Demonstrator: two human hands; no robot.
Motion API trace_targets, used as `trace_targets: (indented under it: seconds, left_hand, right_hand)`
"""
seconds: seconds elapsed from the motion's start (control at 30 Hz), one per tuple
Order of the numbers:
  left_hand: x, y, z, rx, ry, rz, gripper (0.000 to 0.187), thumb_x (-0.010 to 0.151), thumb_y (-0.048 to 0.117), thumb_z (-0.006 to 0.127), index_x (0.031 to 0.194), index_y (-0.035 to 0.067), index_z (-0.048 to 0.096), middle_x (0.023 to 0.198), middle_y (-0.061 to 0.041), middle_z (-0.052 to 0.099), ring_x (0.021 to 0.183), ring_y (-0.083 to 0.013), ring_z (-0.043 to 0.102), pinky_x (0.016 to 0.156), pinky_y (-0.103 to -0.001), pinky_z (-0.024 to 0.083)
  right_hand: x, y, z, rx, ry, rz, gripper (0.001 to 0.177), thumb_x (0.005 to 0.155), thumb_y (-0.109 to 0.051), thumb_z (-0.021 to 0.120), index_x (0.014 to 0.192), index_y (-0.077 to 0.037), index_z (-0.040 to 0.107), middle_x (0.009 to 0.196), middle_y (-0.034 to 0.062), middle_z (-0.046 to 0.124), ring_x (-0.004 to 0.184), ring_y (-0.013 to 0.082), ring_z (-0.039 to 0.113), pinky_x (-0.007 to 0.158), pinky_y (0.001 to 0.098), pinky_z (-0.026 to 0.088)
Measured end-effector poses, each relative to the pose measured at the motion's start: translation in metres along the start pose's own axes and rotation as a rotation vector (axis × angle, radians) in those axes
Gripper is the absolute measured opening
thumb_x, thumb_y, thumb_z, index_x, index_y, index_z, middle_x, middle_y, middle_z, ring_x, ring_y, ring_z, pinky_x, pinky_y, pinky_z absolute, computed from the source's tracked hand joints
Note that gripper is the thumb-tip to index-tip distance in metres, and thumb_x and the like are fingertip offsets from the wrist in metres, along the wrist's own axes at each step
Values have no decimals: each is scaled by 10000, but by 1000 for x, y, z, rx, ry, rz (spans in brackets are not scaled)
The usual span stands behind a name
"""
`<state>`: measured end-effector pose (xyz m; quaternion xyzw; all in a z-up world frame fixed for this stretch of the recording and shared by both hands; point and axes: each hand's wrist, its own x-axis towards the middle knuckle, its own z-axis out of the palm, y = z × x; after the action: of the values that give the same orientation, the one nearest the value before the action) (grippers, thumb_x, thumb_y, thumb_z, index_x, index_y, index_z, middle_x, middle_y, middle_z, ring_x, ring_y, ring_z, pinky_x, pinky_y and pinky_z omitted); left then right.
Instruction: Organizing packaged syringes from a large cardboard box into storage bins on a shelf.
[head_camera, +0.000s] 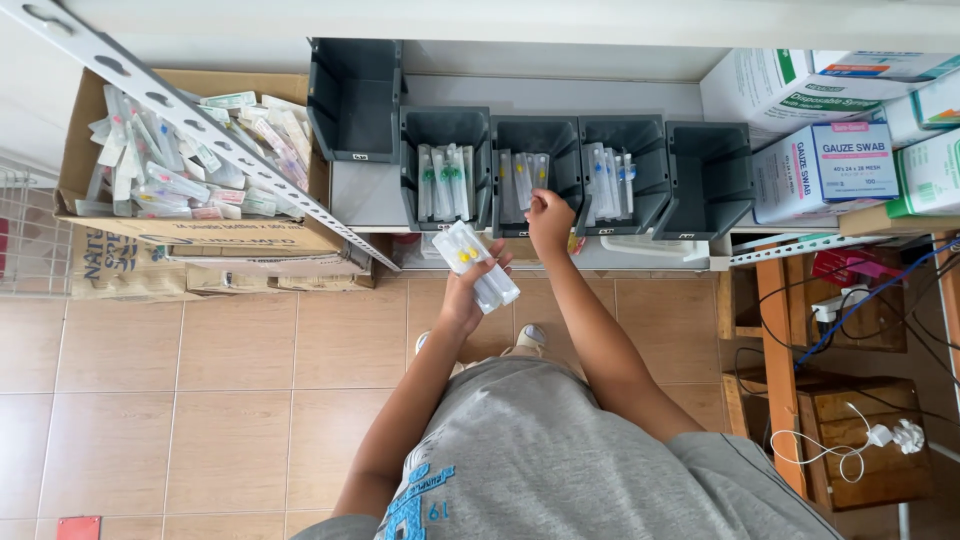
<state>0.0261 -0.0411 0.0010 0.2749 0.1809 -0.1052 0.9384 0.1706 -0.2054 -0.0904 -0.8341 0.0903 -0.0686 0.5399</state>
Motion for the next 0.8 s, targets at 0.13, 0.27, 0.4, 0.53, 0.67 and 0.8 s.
trace_targets:
  seconds: [0.13, 0.27, 0.4, 0.53, 0.67, 0.8]
  left_hand:
    - [5, -6, -15, -25, -30, 1, 541, 892, 80, 738, 1376, -58, 541, 1218, -170, 681, 1127, -288, 679, 986, -438, 567]
    - [14, -11, -21, -22, 79, 4, 442, 874, 64, 741, 1276, -20, 576, 1104, -142, 688, 1008, -297, 704, 887, -439, 581]
    - [20, -14, -13, 4, 94, 72, 483, 865, 45, 749, 1312, -11, 573, 1131, -112, 696, 1027, -262, 705, 904, -408, 580]
    - [25, -13, 2, 72, 78, 136, 547, 853, 38, 750, 1367, 38, 562, 1149, -76, 692, 1029, -211, 681, 886, -376, 560]
    - [28, -26, -2, 89, 125, 106, 556, 832, 32, 751, 1354, 69, 560, 1103, -78, 697, 1003, -193, 691, 884, -359, 569]
    - [28, -47, -16, 146, 162, 58, 492, 836, 40, 782, 1300, 21, 619, 1089, -55, 687, 970, -179, 678, 837, -352, 559]
  right_hand:
    - [6, 29, 5, -316, 9, -241, 178, 915, -130, 728, 1063, -43, 776, 860, 173, 773, 769, 262, 751, 691, 342, 582]
    - [-24, 4, -26, -413, -162, -257, 340, 930, -286, 745, 1164, -43, 707, 880, 156, 762, 751, 264, 724, 659, 351, 553]
    - [-73, -19, -65, 136, -617, 271, 406, 1090, -396, 593, 1153, -24, 742, 858, 46, 729, 625, 121, 585, 577, 252, 494]
    - [-100, -28, -79, 353, -701, 322, 323, 970, -283, 685, 1183, -41, 683, 820, 33, 702, 656, 89, 657, 537, 243, 497]
    - [-84, -18, -75, 593, -460, 321, 336, 963, -220, 728, 1216, -4, 690, 901, 32, 722, 685, 90, 650, 588, 237, 530]
    - [-37, 8, -44, 596, -166, 320, 319, 970, -228, 721, 1184, 8, 693, 870, 44, 732, 638, 101, 676, 545, 252, 546]
